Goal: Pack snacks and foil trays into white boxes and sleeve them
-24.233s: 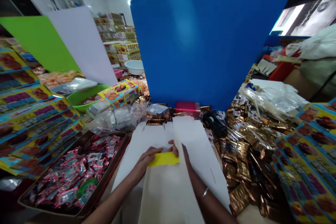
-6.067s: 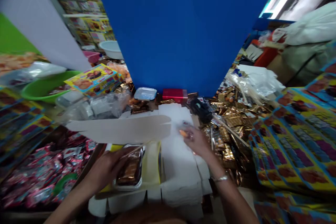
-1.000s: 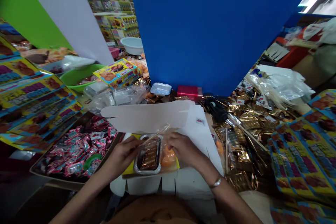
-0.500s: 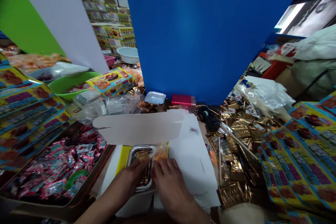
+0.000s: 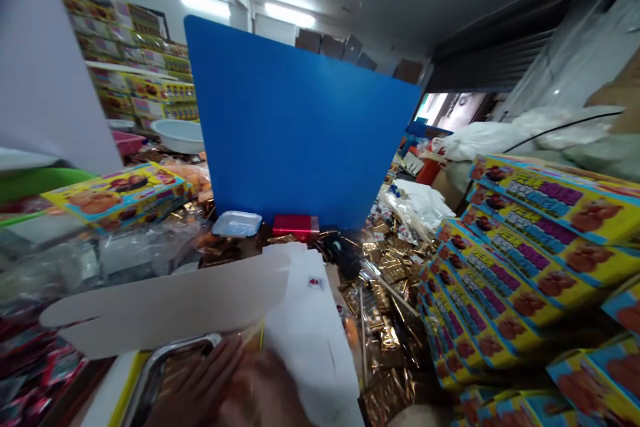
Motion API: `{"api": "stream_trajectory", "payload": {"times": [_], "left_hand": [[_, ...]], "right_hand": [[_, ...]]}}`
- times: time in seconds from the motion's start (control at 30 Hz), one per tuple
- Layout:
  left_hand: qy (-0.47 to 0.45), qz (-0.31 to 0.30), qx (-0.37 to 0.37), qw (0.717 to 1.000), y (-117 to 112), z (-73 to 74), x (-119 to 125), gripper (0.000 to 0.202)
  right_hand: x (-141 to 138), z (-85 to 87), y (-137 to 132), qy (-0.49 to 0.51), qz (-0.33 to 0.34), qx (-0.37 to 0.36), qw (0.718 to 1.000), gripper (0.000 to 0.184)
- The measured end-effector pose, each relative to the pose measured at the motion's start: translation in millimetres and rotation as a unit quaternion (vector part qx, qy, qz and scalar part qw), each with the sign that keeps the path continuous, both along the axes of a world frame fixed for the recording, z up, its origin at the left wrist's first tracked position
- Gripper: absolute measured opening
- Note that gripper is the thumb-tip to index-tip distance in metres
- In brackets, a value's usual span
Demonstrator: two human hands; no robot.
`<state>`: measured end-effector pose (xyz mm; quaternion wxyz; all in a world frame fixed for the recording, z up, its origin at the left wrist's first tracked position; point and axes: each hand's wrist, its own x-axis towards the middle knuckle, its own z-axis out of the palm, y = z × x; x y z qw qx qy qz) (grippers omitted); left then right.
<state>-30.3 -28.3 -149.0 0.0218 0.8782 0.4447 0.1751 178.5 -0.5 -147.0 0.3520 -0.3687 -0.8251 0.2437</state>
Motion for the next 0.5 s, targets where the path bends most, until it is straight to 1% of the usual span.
{"api": "stream_trajectory", "payload": {"times": [0.03, 0.07, 0.1, 0.13, 0.17, 0.2, 0.23, 0.27, 0.33, 0.43, 0.5], "left_hand": [[0.007, -0.003, -0.022, 1.0, 0.4, 6.7, 4.2, 0.073], [0.014, 0.0, -0.053, 0.999, 1.1, 13.5, 8.6, 0.072], [0.018, 0.002, -0.082, 0.997, 2.3, 19.9, 12.9, 0.07], [0.025, 0.003, -0.116, 0.993, 3.8, 25.6, 16.8, 0.069], [0.035, 0.01, -0.152, 0.988, 5.3, 30.7, 20.3, 0.068], [0.044, 0.013, -0.18, 0.983, 6.2, 35.1, 23.5, 0.068], [0.05, 0.027, -0.199, 0.978, 6.4, 39.1, 26.5, 0.067], [0.054, 0.042, -0.211, 0.975, 5.5, 42.9, 29.3, 0.068], [0.054, 0.067, -0.219, 0.972, 1.3, 49.4, 34.9, 0.072], [0.045, 0.074, -0.221, 0.971, -5.1, 54.5, 40.4, 0.08], [0.038, 0.073, -0.226, 0.971, -5.8, 53.4, 40.4, 0.083]], "right_hand": [[11.3, 20.2, 12.7, 0.061, -0.057, 0.009, 0.996, 0.024], [22.7, 38.8, 28.9, 0.101, -0.137, 0.037, 0.985, 0.02], [32.8, 54.1, 47.8, 0.103, -0.185, 0.058, 0.976, 0.025], [40.5, 65.2, 67.2, 0.092, -0.211, 0.059, 0.971, 0.036], [45.1, 72.4, 84.7, 0.071, -0.2, 0.042, 0.976, 0.041], [46.5, 76.8, 98.0, 0.03, -0.164, 0.011, 0.986, 0.034], [45.4, 79.6, 105.4, -0.018, -0.137, -0.012, 0.99, 0.032], [42.4, 82.1, 106.3, -0.052, -0.113, -0.025, 0.992, 0.032], [33.6, 87.8, 91.8, -0.086, -0.089, -0.02, 0.992, 0.031], [19.5, 91.1, 54.1, -0.07, -0.081, 0.007, 0.994, 0.033], [12.9, 83.8, 35.4, -0.057, -0.095, 0.011, 0.994, 0.036]]}}
